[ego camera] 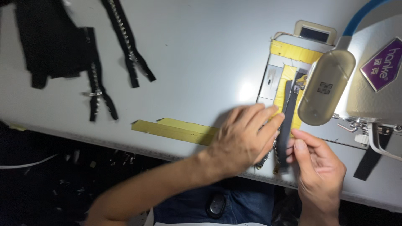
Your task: The person sews a black zipper onto a piece of black fabric using a sewing machine. They align the zipper, guide it through the machine, and trim the excess fabric with scissors.
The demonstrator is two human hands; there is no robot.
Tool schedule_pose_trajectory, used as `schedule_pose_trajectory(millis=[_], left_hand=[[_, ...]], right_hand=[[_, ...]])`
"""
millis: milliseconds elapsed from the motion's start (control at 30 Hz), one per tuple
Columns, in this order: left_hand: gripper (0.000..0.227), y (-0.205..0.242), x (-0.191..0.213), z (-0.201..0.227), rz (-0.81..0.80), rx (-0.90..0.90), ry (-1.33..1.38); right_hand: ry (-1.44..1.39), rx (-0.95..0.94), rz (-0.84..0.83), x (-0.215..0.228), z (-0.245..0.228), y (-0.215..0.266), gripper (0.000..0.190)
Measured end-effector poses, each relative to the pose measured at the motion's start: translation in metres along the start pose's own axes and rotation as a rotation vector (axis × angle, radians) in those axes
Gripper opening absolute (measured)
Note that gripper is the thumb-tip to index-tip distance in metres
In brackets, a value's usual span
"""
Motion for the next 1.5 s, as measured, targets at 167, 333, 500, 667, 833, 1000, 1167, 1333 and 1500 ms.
schedule_pose_trajectory(millis=[167, 333, 500, 667, 833, 1000, 1167, 1333, 1500], left_hand=[[0.027, 0.025, -0.005, 0.035, -0.030, 0.175, 0.100], [0.023, 0.029, -0.025, 0.054, -0.024, 0.169, 0.044], [0.018, 0.029, -0.031, 0.057, 0.057, 0.170, 0.057], [0.023, 0.025, -0.043, 0.051, -0.032, 0.157, 0.079], [0.021, 0.006, -0.051, 0.039, -0.077, -0.100, -0.012], [0.025, 0.016, -0.051, 0.045, -0.042, -0.163, 0.146], [0.022, 0.040, -0.062, 0.054, -0.008, 0.015, 0.356], [0.023, 0.043, -0.058, 0.064, -0.012, 0.010, 0.375], [0.023, 0.054, -0.058, 0.067, -0.009, -0.027, 0.218]], right_hand=[[-0.143, -0.294, -0.089, 0.006, 0.007, 0.020, 0.063], [-0.133, -0.245, 0.043, 0.020, 0.006, 0.028, 0.041], [-0.211, -0.371, 0.096, 0.023, 0.021, 0.032, 0.033], [-0.180, -0.369, 0.113, 0.024, 0.025, 0.034, 0.031], [-0.134, -0.264, 0.111, 0.023, 0.023, 0.046, 0.031], [-0.142, -0.100, 0.194, 0.021, 0.021, 0.062, 0.033], [-0.316, -0.211, 0.180, 0.021, 0.040, 0.062, 0.053], [-0.245, -0.113, 0.247, 0.022, 0.034, 0.057, 0.057], [-0.197, 0.032, 0.385, 0.026, 0.031, 0.076, 0.075]])
Point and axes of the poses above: each hand's wrist, its own y-axis away from the middle knuckle, its own x-axis out of the back of the hand, z = x × y, the point moved 3 cm from there along -y, towards the middle knuckle, and after that the axes turned 5 degrees about y, right-handed, at the moved point
